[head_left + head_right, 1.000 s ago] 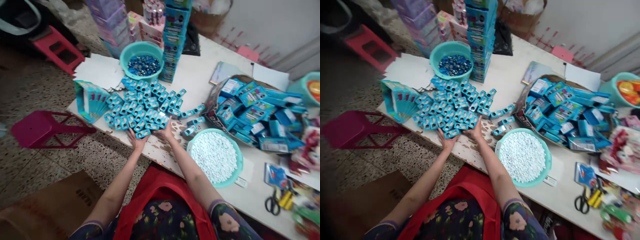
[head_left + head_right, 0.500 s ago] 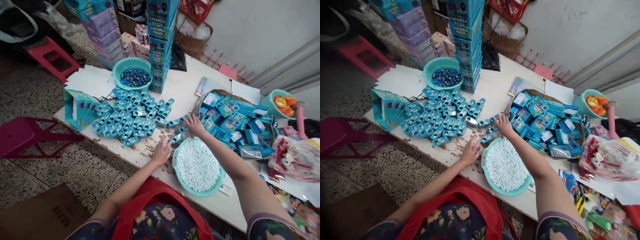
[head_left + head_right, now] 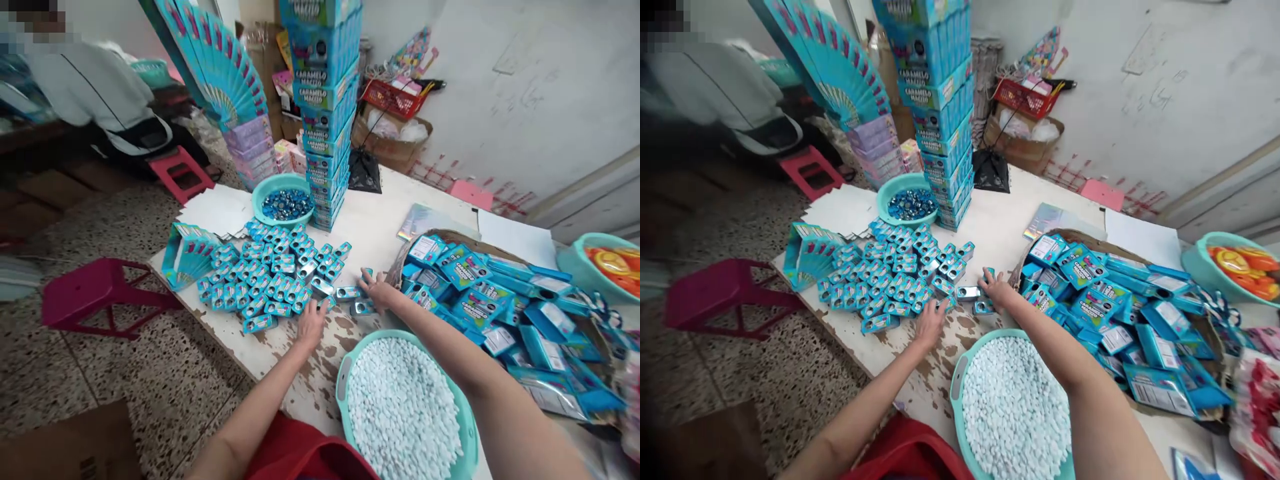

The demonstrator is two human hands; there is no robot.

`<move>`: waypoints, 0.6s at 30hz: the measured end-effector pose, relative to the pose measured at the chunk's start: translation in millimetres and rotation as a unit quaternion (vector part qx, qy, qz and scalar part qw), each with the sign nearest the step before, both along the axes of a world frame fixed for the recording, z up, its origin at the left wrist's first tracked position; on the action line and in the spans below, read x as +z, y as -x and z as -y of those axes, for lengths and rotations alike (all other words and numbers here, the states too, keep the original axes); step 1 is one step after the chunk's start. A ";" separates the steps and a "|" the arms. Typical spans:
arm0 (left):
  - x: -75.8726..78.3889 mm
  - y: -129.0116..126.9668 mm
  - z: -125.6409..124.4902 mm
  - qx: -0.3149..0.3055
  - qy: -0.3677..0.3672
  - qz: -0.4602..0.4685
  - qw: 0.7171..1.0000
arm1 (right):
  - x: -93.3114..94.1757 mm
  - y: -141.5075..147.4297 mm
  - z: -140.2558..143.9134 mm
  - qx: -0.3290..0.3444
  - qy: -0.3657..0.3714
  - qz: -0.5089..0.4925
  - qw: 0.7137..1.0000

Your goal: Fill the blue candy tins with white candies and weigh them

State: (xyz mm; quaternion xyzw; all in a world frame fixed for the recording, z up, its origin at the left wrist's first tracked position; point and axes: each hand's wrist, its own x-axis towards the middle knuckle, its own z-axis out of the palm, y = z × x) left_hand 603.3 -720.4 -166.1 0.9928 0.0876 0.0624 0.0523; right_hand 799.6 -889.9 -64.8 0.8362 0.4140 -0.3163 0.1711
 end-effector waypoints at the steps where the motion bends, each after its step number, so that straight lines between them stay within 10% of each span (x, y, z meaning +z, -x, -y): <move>1: -0.4 -0.3 -3.6 0.000 -0.013 0.009 1.000 | -2.2 0.4 3.3 0.002 -0.023 0.000 1.000; 13: 1.4 -10.1 8.0 -0.016 -0.100 0.083 0.991 | -5.2 4.4 0.2 -0.043 -0.154 0.034 0.987; 18: 33.4 -3.3 -1.8 -0.050 -0.051 0.044 0.996 | -1.8 19.0 -15.7 -0.077 -0.181 0.007 0.980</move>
